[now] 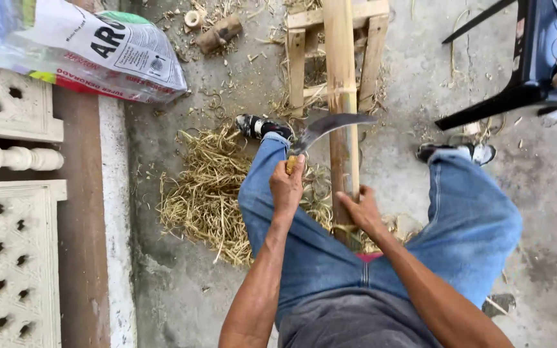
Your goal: The recorder is using a curved knife or sickle to scrape and smooth the surface of a bamboo pole in an outdoor workshop.
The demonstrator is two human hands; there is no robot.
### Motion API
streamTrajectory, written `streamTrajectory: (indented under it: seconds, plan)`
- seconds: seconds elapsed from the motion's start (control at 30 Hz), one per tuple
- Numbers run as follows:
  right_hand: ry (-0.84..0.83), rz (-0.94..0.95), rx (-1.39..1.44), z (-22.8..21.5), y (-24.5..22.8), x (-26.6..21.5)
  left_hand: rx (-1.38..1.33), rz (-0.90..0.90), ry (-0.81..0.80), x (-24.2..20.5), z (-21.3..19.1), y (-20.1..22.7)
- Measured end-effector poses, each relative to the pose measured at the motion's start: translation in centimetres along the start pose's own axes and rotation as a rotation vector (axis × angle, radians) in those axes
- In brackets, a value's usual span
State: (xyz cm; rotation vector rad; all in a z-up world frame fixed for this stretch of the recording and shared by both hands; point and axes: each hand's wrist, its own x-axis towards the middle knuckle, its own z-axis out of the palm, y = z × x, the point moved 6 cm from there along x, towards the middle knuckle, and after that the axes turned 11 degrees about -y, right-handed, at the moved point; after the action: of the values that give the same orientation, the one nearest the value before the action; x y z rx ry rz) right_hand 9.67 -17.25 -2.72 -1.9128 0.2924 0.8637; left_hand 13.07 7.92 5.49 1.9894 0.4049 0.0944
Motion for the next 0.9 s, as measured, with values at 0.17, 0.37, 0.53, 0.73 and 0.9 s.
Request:
streamTrajectory:
  seconds: [0.17,0.37,0.53,0.73,0.9]
  plan:
    - [0.501,-0.300,-0.107,-13.0,-5.4,-0.3,0.175,-0.022,-0.236,4.4,2.2,2.3]
    - [0.292,-0.572,-0.365,-16.7,-12.8,11.9,0.341,0.117,-0.411,12.2,7.4,3.3]
    - [0.031,-0.400,-0.265,-16.3,-18.4,19.8,0.424,0.331,-0.366,20.7,9.7,5.4]
    - [0.099,-0.370,-0.182,-17.8,-20.3,24.7,0.631,0.401,-0.263,27.9,12.3,4.9]
    - [0.224,-0.368,-0.174,-17.0,-18.9,23.8,0.620,0.435,-0.221,25.4,11.7,6.0]
